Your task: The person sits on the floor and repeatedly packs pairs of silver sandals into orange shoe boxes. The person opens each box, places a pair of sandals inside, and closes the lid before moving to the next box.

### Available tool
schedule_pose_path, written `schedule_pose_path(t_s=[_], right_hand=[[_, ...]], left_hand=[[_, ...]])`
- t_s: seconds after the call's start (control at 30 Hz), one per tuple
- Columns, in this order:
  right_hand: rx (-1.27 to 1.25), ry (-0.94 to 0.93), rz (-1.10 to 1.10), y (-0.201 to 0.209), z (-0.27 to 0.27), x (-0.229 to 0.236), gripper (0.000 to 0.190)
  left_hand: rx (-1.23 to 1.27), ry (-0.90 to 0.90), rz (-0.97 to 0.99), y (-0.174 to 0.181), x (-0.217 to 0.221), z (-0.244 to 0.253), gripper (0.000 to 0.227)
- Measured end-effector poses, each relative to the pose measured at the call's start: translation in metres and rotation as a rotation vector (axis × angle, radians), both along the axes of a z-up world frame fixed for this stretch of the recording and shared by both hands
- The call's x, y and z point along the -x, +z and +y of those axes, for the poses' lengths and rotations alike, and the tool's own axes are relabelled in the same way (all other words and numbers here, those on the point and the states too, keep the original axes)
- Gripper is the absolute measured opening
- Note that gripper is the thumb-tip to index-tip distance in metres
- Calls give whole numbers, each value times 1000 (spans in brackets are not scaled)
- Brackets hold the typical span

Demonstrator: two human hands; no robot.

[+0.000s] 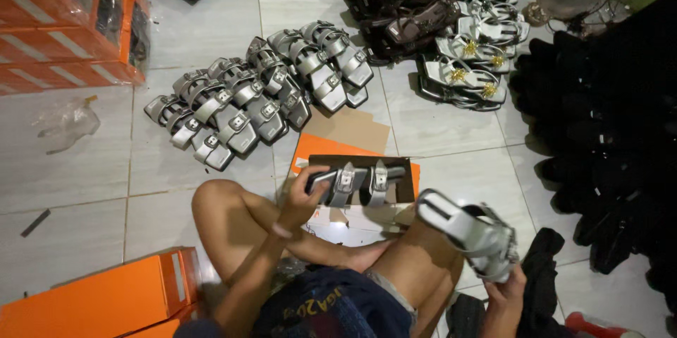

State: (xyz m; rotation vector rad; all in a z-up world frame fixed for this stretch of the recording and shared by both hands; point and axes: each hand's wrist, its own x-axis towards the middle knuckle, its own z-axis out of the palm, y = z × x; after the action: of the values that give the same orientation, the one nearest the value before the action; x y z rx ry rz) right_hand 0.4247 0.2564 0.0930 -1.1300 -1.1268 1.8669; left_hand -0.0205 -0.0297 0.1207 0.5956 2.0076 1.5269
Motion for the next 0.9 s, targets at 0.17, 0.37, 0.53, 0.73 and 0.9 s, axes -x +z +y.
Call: schedule_pose_path(t_s=[0.17, 0.37, 0.53, 0.73, 0.9], right_hand=[[-431, -13, 157, -18, -17, 2, 66], [183, 170, 345, -23, 7, 31, 67], [-289, 713, -111, 10, 13, 116, 43], [-1502, 577, -341, 65, -13, 212, 58], [-1550, 606, -399, 50, -31, 248, 60]], left_hand=[[-10, -305, 418, -67, 28, 40, 50], [426, -545, 744, -73, 40, 49, 57], [-23, -688, -699, -15, 39, 37, 57], [-174, -751, 90, 19, 79, 21, 57], [-28, -656, 721, -25, 72, 15, 72]])
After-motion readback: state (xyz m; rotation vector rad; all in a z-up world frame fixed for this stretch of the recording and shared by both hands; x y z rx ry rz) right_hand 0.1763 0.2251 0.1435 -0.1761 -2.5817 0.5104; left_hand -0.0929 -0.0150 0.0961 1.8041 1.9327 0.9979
